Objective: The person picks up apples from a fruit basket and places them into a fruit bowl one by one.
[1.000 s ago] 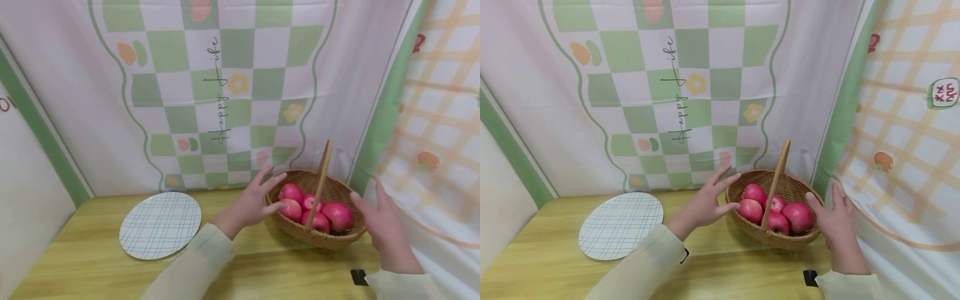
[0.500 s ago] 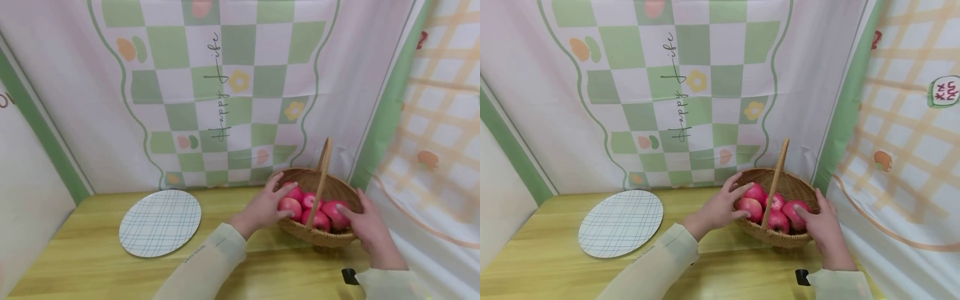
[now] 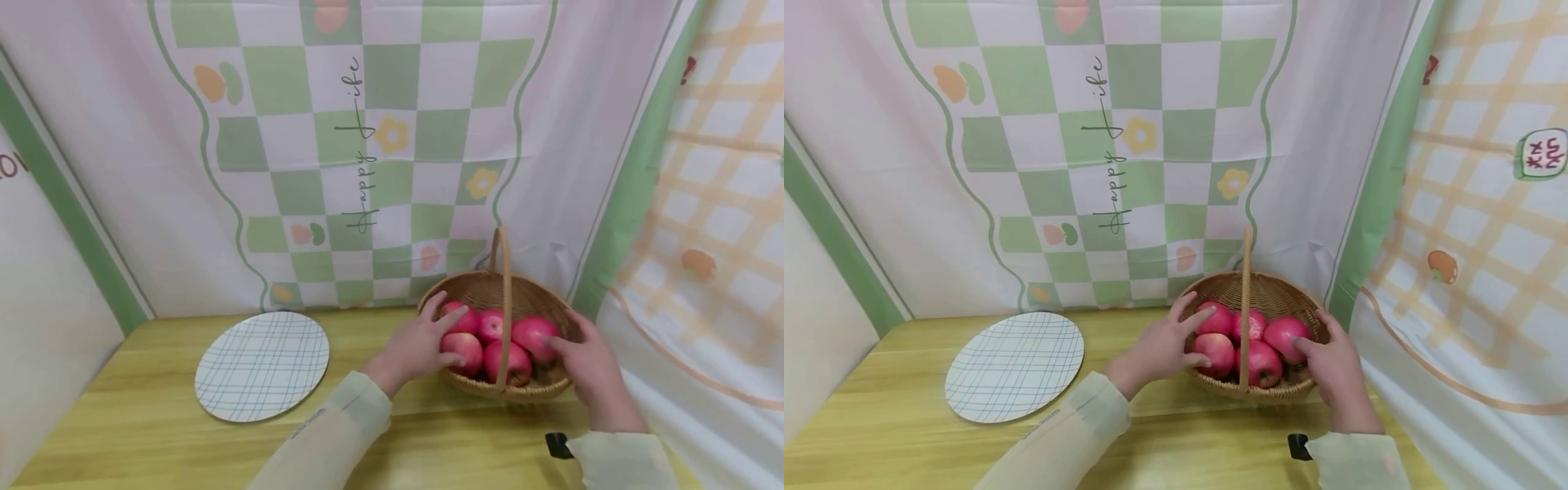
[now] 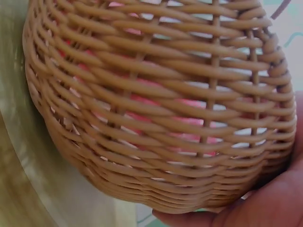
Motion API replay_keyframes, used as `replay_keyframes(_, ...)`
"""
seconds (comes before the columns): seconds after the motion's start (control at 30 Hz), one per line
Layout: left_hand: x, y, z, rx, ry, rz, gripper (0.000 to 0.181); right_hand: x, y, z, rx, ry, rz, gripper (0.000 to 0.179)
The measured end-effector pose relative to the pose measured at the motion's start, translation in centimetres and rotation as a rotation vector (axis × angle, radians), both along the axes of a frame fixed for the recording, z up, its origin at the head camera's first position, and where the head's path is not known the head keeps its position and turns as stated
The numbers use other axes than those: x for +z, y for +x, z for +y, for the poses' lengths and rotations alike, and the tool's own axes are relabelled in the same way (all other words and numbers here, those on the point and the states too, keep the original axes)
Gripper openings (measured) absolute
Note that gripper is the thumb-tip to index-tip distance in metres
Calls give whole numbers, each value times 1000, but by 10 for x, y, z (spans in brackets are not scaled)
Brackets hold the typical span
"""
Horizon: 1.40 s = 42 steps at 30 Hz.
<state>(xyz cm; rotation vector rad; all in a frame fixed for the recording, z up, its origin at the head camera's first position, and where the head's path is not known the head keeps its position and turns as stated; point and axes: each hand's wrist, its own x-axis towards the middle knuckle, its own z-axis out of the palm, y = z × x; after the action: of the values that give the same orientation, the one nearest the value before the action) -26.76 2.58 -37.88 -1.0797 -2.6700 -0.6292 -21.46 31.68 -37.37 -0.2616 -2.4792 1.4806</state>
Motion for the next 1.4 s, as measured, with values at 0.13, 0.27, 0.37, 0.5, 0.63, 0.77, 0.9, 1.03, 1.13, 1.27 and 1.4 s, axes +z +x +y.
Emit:
replay_keyframes(0.13,-2,1,-5,9,-6,-15,83,-4,-2,-2,44,-103,16,79)
replay_keyframes(0.27,-4,3,-7,15,-36,-20,82,-12,-3,0,117,-218,49,81)
replay_keyframes(0.37,-5,4,-8,13,-70,-23,81,-15,-4,2,154,-233,69,85)
replay_keyframes(0.5,-7,4,-8,19,-104,-12,80,-16,-5,2,140,-108,76,88)
replay_keyframes(0.63,-9,5,-7,27,-127,-8,80,-15,-2,0,153,-24,57,91)
replay_keyframes(0.77,-13,6,-5,21,-176,0,80,-15,0,-3,231,-32,36,96)
replay_keyframes(0.9,-20,7,-4,18,-242,23,78,-14,0,-7,283,34,42,100)
replay_keyframes(1.03,-24,6,-3,-5,-256,50,74,-12,-1,-7,290,122,47,102)
replay_keyframes(1.13,-23,6,-2,-25,-254,49,73,-10,-2,-7,289,155,41,101)
replay_keyframes(1.27,-20,6,-1,-29,-265,9,73,-9,-5,-6,292,154,38,100)
replay_keyframes(1.4,-19,5,0,-36,-291,-13,69,-11,-7,-6,296,143,45,99)
